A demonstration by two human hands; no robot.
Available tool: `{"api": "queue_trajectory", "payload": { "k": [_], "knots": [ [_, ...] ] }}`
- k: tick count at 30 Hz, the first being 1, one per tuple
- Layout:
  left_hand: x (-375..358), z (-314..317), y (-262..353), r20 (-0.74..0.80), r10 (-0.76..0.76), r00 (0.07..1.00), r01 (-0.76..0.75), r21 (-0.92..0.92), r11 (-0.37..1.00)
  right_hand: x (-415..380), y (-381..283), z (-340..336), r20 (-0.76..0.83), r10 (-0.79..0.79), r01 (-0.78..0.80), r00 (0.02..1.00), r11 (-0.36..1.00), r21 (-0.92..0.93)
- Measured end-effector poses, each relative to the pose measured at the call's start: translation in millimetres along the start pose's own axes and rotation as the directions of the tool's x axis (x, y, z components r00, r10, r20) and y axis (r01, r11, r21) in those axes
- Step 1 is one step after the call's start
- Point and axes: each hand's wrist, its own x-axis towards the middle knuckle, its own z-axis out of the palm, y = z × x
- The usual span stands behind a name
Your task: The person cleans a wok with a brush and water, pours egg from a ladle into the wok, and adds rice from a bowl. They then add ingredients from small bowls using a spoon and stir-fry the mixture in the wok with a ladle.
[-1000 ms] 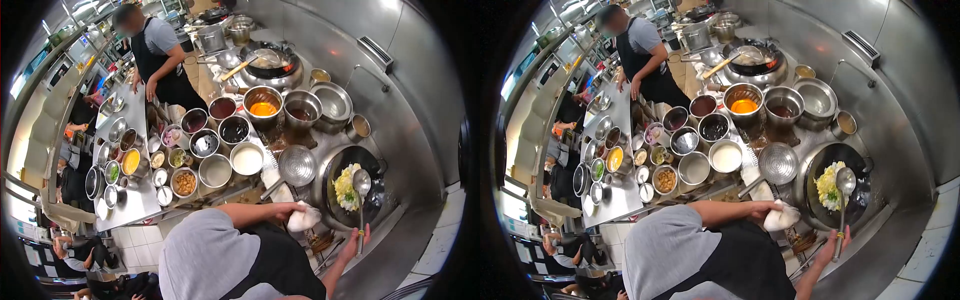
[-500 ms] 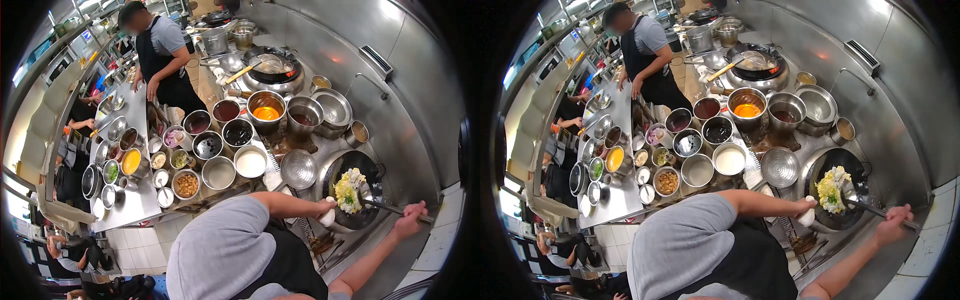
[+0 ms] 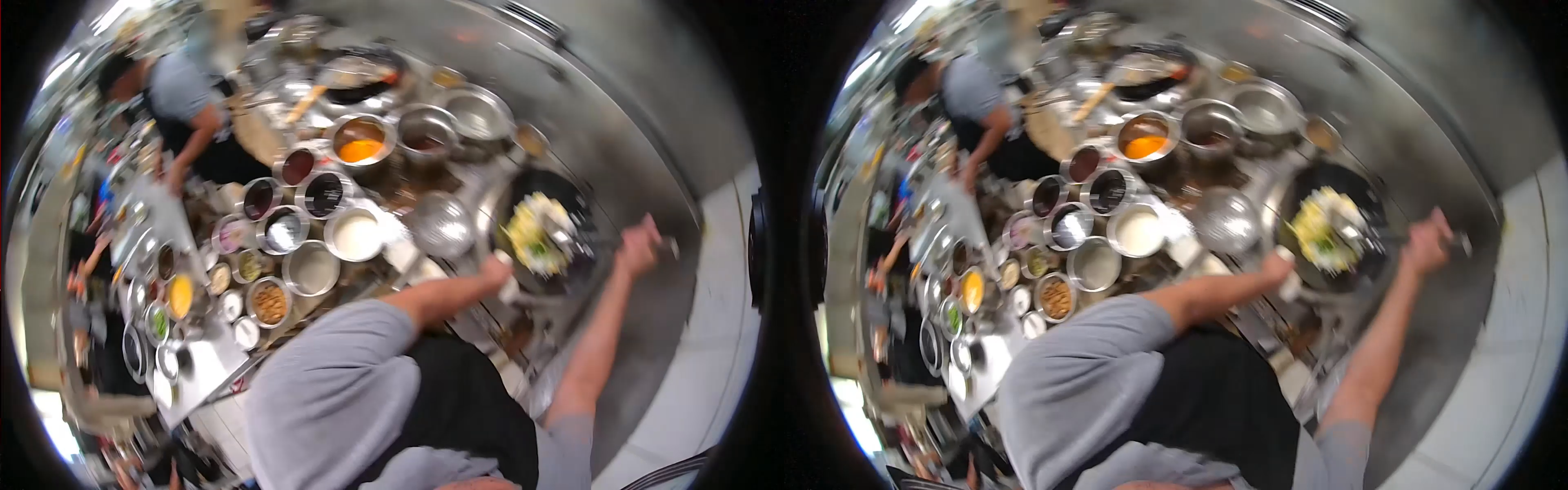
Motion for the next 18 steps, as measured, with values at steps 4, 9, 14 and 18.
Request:
{"api": "queue_trajectory", "payload": {
  "k": [4,9,14,18],
  "knots": [
    [-16.8,-26.3,14.7,0.013,0.021,1.000,-0.019,-0.166,0.986,-74.6,-105.0,69.4,0.057,-0.038,0.045,0.998,0.992,-0.120],
    [-4.4,-28.7,8.1,-0.050,0.054,0.997,-0.056,-0.037,0.998,-4.8,-55.8,38.6,-0.070,0.005,-0.017,0.998,0.985,-0.174],
    [1.2,-21.4,1.9,-0.057,0.077,0.995,-0.082,-0.084,0.993,26.5,-89.3,30.4,-0.289,-0.117,0.102,0.950,0.993,-0.067],
    [12.2,-25.0,7.9,-0.111,0.160,0.981,-0.165,-0.029,0.986,-4.8,-45.2,66.1,-0.171,0.040,-0.054,0.984,0.995,-0.081]
  ]
}}
